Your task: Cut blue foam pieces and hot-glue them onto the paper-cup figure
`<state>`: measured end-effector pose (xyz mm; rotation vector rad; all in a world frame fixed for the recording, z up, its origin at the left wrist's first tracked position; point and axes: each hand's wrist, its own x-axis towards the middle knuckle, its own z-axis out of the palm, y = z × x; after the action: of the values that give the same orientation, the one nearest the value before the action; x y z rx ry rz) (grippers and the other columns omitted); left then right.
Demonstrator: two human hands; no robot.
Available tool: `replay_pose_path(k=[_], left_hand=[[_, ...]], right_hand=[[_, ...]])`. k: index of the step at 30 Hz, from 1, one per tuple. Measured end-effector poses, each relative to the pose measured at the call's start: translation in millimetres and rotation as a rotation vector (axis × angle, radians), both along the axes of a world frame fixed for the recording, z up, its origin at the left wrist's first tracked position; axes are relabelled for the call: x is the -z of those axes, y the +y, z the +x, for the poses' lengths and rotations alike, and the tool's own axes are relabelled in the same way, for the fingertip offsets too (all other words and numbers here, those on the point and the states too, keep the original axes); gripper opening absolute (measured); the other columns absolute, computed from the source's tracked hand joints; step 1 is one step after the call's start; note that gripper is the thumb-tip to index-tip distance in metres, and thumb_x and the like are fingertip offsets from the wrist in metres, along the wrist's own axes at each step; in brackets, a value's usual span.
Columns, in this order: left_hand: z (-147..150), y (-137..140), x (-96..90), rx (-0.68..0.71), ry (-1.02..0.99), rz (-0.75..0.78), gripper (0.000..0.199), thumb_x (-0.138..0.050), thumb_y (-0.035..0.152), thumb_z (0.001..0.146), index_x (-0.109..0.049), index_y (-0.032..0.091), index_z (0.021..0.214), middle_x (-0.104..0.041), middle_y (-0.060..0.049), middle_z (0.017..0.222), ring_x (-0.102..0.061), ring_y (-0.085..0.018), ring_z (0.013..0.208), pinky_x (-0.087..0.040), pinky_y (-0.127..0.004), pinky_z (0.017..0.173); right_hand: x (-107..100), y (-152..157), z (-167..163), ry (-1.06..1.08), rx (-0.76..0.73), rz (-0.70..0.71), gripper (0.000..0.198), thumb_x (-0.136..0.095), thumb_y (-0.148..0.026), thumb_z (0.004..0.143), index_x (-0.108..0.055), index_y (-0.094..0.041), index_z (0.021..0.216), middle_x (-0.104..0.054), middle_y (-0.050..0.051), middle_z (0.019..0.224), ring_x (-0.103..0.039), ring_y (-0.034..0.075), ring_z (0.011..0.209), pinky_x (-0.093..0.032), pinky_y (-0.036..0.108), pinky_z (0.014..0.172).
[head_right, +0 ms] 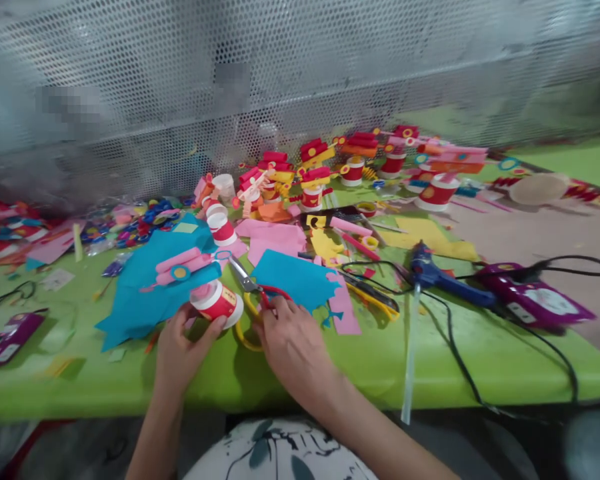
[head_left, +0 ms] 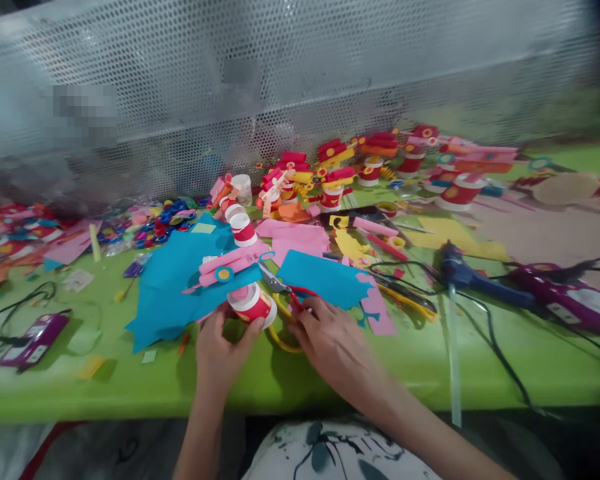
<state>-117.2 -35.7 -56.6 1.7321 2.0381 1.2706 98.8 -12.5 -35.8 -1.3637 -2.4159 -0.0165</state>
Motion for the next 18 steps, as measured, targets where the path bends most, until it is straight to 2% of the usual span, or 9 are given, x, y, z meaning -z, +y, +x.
replay_pose_path(k=[5, 9, 13, 18], left_hand=[[0.7, 0.3, -0.2, -0.006, -0.027, -0.027, 0.045, -0.076, 0.055, 0.080, -0.070, 0.020, 0.109, -0.079, -0.013, 0.109, -0.073, -0.031, 0.102, -0.057, -0.043, 0.088], [1.0, 0.2, 1.1, -0.033, -0.054, -0.033, 0.047, -0.077, 0.054, 0.080, -0.070, 0.020, 0.111, -0.079, -0.011, 0.107, -0.073, -0.029, 0.099, -0.058, -0.041, 0.087], [1.6, 1.7, 2.0, -0.046, -0.046, -0.034, 0.048, -0.076, 0.054, 0.081, -0.070, 0.020, 0.115, -0.079, -0.011, 0.111, -0.074, -0.029, 0.101, -0.059, -0.039, 0.085], [2.5, 5.0, 2.7, -0.084, -0.013, -0.063, 0.050, -0.078, 0.057, 0.080, -0.070, 0.020, 0.112, -0.079, -0.013, 0.111, -0.074, -0.031, 0.103, -0.058, -0.042, 0.087]], right_hand=[[10.0, -0.4, 11.6, 0.062, -0.088, 0.008, 0.018, -0.055, -0.021, 0.104, -0.072, -0.016, 0.105, -0.075, 0.015, 0.112, -0.074, 0.027, 0.095, -0.060, 0.038, 0.076], [13.8, -2.7, 16.1, 0.066, -0.143, 0.040, 0.014, -0.059, -0.017, 0.100, -0.070, -0.015, 0.108, -0.075, 0.017, 0.117, -0.074, 0.030, 0.102, -0.064, 0.045, 0.082], [5.1, -9.7, 29.6, 0.121, -0.213, 0.083, 0.018, -0.066, -0.017, 0.094, -0.071, -0.017, 0.111, -0.075, 0.016, 0.123, -0.075, 0.032, 0.103, -0.066, 0.049, 0.084], [-13.1, -14.6, 67.5, 0.167, -0.258, 0.063, 0.017, -0.058, -0.022, 0.098, -0.071, -0.022, 0.109, -0.076, 0.012, 0.120, -0.077, 0.028, 0.101, -0.067, 0.045, 0.083]])
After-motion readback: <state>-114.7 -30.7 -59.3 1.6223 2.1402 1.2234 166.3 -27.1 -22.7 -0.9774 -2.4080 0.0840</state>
